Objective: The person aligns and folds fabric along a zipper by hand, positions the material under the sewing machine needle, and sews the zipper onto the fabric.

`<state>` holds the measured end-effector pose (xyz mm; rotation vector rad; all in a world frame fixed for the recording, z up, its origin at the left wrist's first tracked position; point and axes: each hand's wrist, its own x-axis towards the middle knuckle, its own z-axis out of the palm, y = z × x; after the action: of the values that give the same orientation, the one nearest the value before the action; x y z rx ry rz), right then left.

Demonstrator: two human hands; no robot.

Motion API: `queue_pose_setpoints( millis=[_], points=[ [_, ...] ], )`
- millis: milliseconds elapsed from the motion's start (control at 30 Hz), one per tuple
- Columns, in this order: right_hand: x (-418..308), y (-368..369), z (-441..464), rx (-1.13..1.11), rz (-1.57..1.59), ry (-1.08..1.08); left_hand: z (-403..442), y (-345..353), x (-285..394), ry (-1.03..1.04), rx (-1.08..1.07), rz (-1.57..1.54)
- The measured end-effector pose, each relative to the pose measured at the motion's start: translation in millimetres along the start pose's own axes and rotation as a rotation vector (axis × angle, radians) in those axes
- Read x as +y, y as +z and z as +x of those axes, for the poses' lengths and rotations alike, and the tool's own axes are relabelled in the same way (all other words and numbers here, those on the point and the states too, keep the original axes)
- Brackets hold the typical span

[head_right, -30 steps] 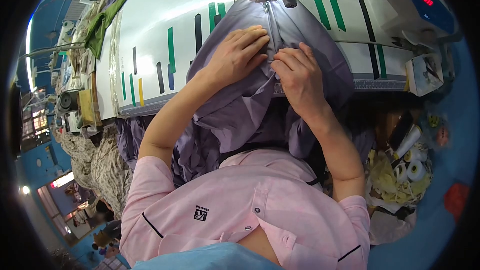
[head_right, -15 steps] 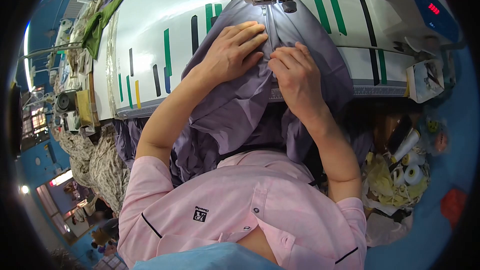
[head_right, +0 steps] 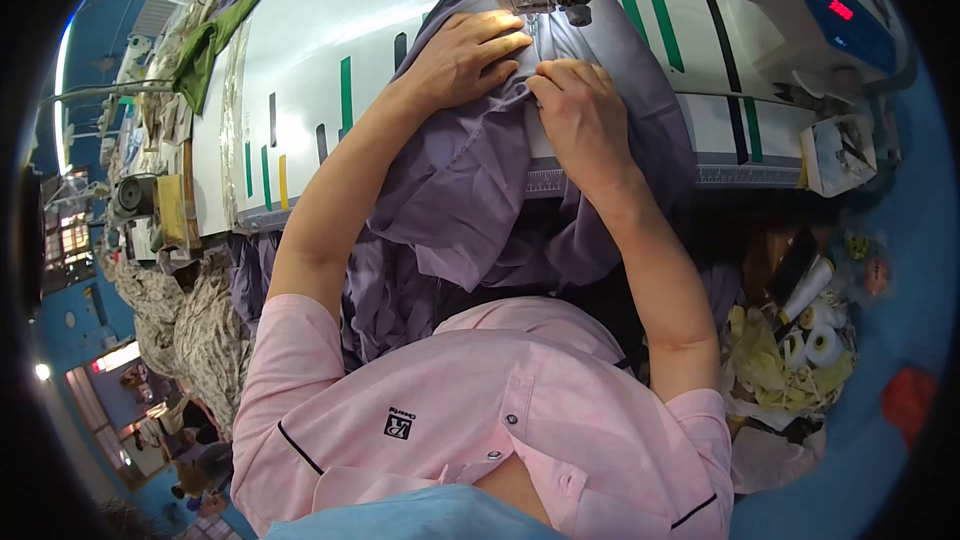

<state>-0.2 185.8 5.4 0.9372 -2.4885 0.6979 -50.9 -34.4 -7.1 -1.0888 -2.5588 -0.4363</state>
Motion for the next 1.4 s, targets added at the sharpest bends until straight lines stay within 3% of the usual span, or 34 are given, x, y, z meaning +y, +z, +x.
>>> queue_pose_setpoints(
  millis=[333,533,633,667,733,800,833,900,1033,1100,1200,1400],
  points=[
    [-28.1,-39.0,-70.5,-0.064,0.035,0.148,-28.6,-27.4,56.3,-0.012,-0.062,-0.050],
    [-13.0,-41.9,-134.7,0.282,0.227,0.262,-80.1,-47.4,98.3,-0.277,0.070,-0.036],
    [12.8,-26.2,-184.2,0.416,0.226,0.577,-91.0,-45.7,130.9,-0.341,0.142,0.035],
    [24.2,-14.6,-201.6,0.442,0.320,0.794,-92.4,-44.2,143.9,-0.362,0.203,-0.034],
    [38.0,9.8,-220.6,0.415,0.608,0.921,-89.8,-38.9,172.7,-0.398,0.320,-0.171],
    [44.2,23.4,-230.6,0.193,0.802,1.098,-83.5,-16.3,212.1,-0.468,0.208,-0.519],
    [46.9,26.6,-231.3,0.076,0.898,1.178,-77.1,-0.4,218.0,-0.634,0.175,-0.680],
    [49.3,28.6,-230.3,0.100,1.096,1.100,-70.1,33.1,222.1,-0.970,0.095,-1.005],
    [28.6,-3.4,-212.7,0.352,1.452,1.061,-62.4,71.1,221.5,-1.139,0.316,-1.482],
    [25.2,-23.5,-206.6,0.358,1.358,1.079,-47.8,61.3,231.2,-1.149,0.434,-1.574],
    [15.8,-54.7,-197.0,0.348,1.243,1.069,-36.0,62.5,229.6,-1.172,0.563,-2.077],
    [16.5,-113.9,-179.2,0.271,1.021,0.973,-24.8,48.5,223.9,-1.058,0.546,-2.230]
  ],
)
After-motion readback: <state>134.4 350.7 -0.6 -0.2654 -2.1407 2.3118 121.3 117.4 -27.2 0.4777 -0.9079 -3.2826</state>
